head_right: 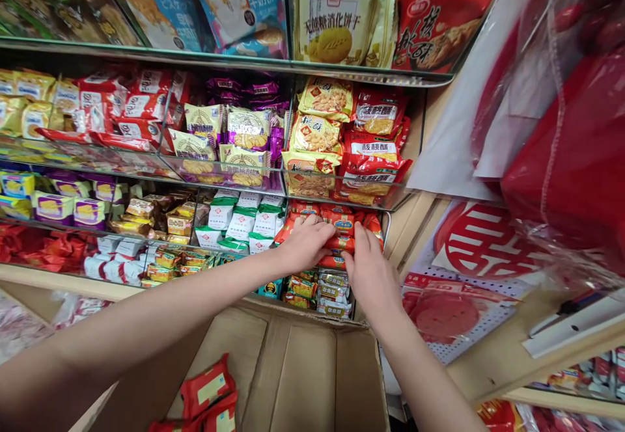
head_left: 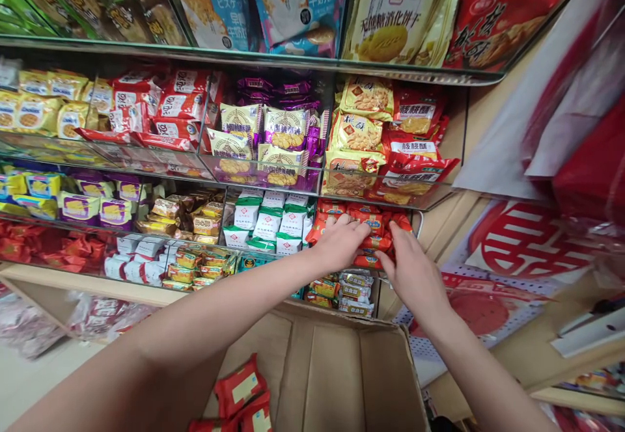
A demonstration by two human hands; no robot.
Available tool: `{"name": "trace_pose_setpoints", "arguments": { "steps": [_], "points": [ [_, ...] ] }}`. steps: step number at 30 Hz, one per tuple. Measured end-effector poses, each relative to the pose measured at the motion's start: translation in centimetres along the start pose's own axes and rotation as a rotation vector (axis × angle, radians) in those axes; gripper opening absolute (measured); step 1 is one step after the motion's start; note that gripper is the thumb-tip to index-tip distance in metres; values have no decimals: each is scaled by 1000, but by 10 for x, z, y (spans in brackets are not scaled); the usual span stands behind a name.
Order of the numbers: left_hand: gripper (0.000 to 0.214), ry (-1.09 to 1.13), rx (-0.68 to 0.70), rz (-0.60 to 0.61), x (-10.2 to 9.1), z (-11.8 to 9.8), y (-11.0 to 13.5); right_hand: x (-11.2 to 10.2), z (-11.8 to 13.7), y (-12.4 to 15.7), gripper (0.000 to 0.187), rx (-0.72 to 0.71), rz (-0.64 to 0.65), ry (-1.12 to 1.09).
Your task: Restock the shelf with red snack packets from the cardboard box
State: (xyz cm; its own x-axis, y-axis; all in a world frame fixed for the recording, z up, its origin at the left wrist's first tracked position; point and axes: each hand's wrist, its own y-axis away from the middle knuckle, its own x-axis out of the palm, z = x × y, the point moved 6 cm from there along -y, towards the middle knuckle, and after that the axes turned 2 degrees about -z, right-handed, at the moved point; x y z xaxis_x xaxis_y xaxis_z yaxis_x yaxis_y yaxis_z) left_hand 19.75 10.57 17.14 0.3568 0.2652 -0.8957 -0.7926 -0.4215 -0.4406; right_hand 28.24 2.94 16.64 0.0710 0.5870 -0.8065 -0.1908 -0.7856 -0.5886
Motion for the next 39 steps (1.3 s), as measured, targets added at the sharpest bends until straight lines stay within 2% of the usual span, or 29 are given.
{"name": "trace_pose_setpoints", "arguments": {
  "steps": [3,5,7,9,11,13,17,20,23,25,30,34,36,39],
  "points": [
    [35,27,68,-67,-5,1,3,15,2,-12,32,-45,113,-32],
    [41,33,95,-101,-9,5,9,21,-1,-18,24,-43,137,-36],
    [45,9,81,-113,-11,14,18,20,-4,-22,21,-51,106,-70],
    [58,-27,84,-109,-10,21,28,15,-7,-25,21,-59,37,-128],
    [73,-57,139,-100,-7,24,34,5,-12,-26,21,-45,-55,-193],
    [80,-69,195,-94,-3,26,37,-4,-17,-28,22,-12,-123,-265],
    [71,-52,176,-192,-8,34,39,-13,-20,-26,22,12,-109,-352],
    [56,-59,155,-250,-15,36,49,-17,-19,-20,22,-4,-94,-354],
    [35,-89,109,-221,-17,34,65,-20,-18,-16,24,6,-99,-314],
    [28,-114,87,-159,-15,30,73,-17,-16,-17,24,3,-78,-265],
    [46,-158,56,-40,-9,19,66,10,-6,-37,22,-19,48,-157],
    [43,-173,2,36,-8,17,49,32,1,-54,19,-63,191,-53],
    [43,-175,-28,66,-10,16,45,34,2,-57,18,-95,222,-35],
    [48,-174,36,52,-13,5,47,20,-1,-57,20,-95,144,-62]
  ]
}}
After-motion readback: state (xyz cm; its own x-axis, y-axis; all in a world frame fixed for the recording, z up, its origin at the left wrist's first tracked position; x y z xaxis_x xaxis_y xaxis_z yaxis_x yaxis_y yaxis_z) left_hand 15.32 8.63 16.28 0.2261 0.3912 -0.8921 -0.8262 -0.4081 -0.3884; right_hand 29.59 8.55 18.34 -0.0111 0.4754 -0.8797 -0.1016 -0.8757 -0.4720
